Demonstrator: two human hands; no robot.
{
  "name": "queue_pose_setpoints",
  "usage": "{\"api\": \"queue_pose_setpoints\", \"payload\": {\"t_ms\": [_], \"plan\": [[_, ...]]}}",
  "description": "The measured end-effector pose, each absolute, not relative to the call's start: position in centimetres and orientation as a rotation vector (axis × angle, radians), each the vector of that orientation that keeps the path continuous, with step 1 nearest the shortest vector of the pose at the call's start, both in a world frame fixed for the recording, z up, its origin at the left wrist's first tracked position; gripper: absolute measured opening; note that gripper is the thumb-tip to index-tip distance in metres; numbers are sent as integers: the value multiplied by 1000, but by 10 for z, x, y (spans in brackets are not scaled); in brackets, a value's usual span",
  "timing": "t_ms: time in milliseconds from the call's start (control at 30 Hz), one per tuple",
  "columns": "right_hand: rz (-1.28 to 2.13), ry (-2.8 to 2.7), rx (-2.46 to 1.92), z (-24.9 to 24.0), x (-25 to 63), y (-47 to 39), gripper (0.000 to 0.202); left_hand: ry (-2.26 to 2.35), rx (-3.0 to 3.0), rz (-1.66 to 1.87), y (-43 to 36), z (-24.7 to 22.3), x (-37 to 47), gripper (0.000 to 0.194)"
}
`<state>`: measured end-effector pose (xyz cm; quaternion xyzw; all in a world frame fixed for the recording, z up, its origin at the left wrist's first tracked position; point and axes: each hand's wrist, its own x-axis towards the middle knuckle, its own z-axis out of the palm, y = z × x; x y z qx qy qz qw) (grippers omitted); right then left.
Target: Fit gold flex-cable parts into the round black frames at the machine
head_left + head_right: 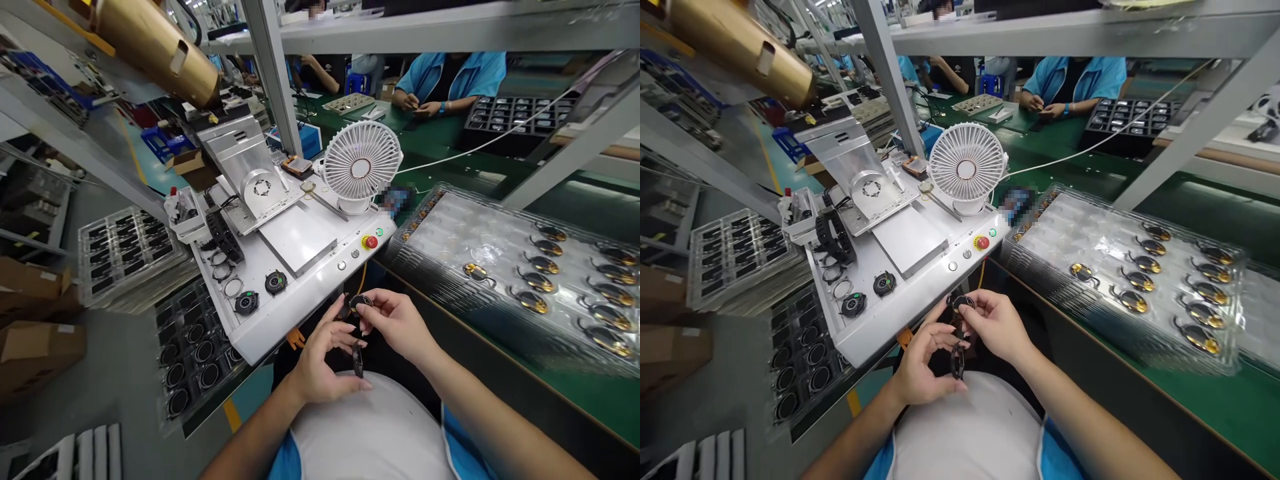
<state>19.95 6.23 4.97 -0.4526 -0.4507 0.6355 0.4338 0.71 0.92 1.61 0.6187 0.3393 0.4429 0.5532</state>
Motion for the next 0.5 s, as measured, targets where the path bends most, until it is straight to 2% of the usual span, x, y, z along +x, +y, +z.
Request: {"api": "queue_pose_setpoints", "payload": {"t_ms": [100, 267, 400, 500], "plan": [[1548, -1140, -1173, 50, 201, 63, 40, 841, 1636, 967, 9, 16, 6, 77], [1722, -1082, -1082, 45, 204, 65, 40, 985, 1912, 805, 11, 21, 6, 65], [1759, -965, -1079, 41, 205, 64, 43, 951, 1877, 749, 15, 27, 3, 67], [1812, -864, -1082, 42, 205, 62, 46, 883, 1686, 869, 16, 24, 1, 73]]}}
